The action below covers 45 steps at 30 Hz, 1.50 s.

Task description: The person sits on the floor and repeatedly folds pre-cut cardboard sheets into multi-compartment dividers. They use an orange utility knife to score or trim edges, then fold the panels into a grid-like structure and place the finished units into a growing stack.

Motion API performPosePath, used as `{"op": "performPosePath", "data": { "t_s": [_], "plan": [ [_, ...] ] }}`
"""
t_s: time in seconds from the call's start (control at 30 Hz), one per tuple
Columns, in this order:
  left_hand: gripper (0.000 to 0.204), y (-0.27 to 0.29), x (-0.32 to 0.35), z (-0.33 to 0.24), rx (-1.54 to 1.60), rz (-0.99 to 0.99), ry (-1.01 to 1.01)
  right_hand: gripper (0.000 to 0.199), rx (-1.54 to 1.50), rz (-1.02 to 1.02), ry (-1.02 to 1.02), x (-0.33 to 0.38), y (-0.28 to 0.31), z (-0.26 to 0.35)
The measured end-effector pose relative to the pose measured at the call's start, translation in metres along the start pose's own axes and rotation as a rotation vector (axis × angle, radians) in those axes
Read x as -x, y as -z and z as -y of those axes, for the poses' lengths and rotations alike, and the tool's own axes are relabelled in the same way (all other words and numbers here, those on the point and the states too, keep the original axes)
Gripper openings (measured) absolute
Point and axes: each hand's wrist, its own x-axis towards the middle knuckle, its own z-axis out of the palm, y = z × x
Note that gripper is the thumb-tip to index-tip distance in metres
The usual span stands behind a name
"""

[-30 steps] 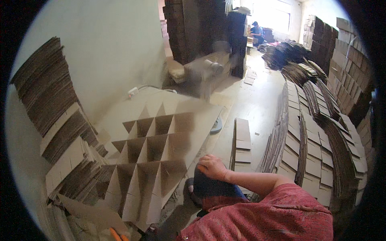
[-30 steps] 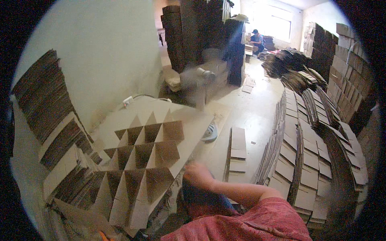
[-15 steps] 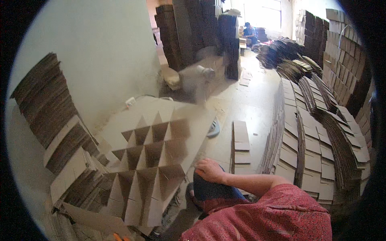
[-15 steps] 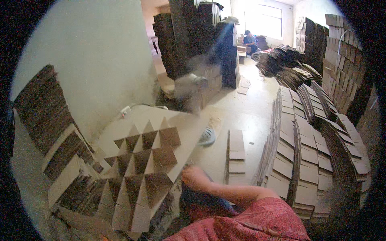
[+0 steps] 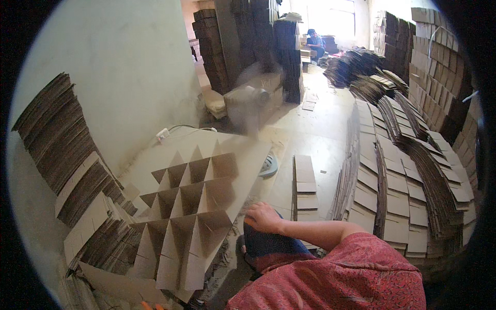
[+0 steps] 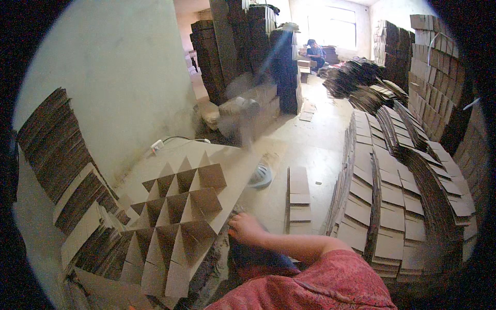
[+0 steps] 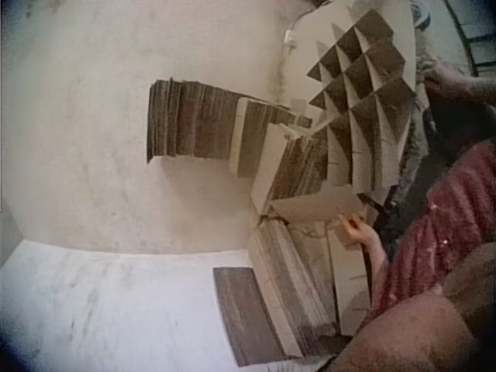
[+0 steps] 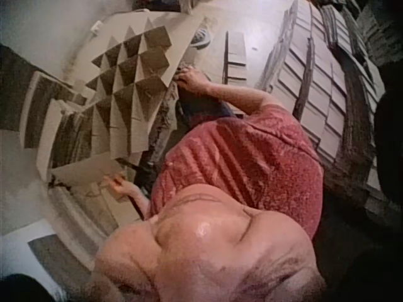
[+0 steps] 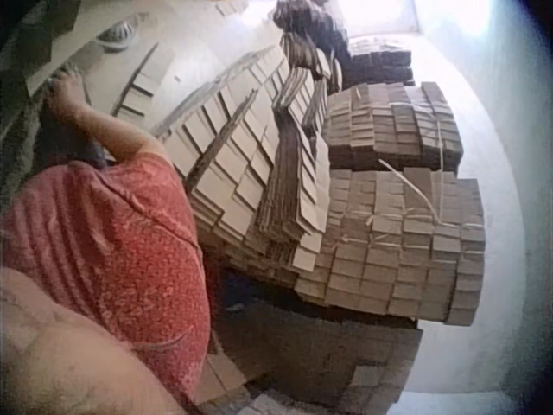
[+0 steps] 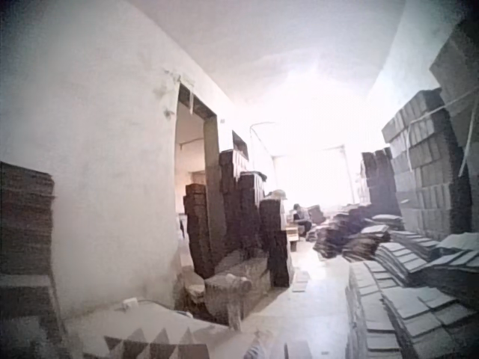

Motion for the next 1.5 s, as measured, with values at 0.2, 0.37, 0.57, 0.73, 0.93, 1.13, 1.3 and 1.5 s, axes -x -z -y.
{"op": "performPosePath", "data": {
  "t_s": [0.2, 0.37, 0.57, 0.73, 0.93, 1.13, 1.3, 1.5],
  "plan": [
    [0.042, -0.011, -0.002, -0.010, 0.191, -0.200, 0.086, 0.028, 0.075, 0.024, 0.005, -0.001, -0.002, -0.002],
    [0.045, 0.010, 0.007, 0.007, 0.294, -0.245, 0.388, 0.030, 0.023, 0.072, -0.035, 0.001, 0.005, 0.011],
    [0.039, 0.016, -0.012, -0.129, -0.239, -0.032, 0.465, 0.026, 0.011, -0.156, 0.099, -0.002, -0.011, 0.000],
    [0.036, 0.033, -0.006, -0.071, -0.831, 0.225, -0.029, 0.032, -0.002, 0.034, 0.000, -0.003, 0.002, 0.009],
    [0.027, 0.022, -0.007, -0.064, -0.196, 0.113, 0.373, 0.027, 0.023, -0.191, 0.102, 0.001, -0.008, 0.003],
    [0.015, 0.035, -0.011, -0.040, -0.088, 0.205, 0.283, 0.033, 0.036, -0.204, 0.040, -0.006, -0.011, 0.003],
    [0.018, 0.041, -0.006, 0.021, 0.226, 0.091, 0.591, 0.034, 0.049, -0.053, -0.039, -0.004, -0.002, 0.010],
    [0.024, 0.035, -0.006, 0.011, -0.120, 0.240, 0.325, 0.032, 0.025, -0.067, -0.054, 0.000, -0.006, -0.002]
  ]
}}
